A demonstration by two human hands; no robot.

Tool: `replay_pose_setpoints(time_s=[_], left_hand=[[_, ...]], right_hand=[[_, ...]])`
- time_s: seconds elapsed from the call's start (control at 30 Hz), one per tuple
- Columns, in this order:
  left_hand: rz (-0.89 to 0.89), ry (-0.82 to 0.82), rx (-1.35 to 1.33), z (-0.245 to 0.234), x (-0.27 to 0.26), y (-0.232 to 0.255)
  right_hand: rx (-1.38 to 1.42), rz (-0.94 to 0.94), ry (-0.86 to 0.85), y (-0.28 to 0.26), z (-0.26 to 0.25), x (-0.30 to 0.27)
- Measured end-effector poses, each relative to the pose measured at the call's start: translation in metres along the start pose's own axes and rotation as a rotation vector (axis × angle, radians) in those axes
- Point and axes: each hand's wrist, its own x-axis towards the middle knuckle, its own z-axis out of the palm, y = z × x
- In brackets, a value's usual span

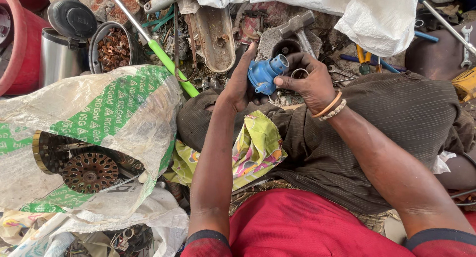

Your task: The person uses a hammer and a wrench to work on a blue metal part placed on a metal block. They repeatedly strike the part with the hammer and adjust it with the wrench, occasionally repositioning the part.

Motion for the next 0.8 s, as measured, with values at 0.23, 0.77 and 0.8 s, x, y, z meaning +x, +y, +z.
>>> replay_pose_setpoints(time_s=[0.23, 0.77, 0.8], left_hand=[[-0.018, 0.023, 0.003, -0.011, 0.005, -0.007], [0.522, 0.356, 0.139, -0.056, -0.077, -0.08], [0.437, 0.346, 0.114, -0.064, -0.083, -0.09]], right_hand=[[0.135, 0.052, -0.063, 0.002, -0.005, 0.0], [-0.032, 0.3, -0.065, 0.008, 0.022, -0.011], [-0.181, 0.263, -0.108, -0.008, 0.05, -0.018]])
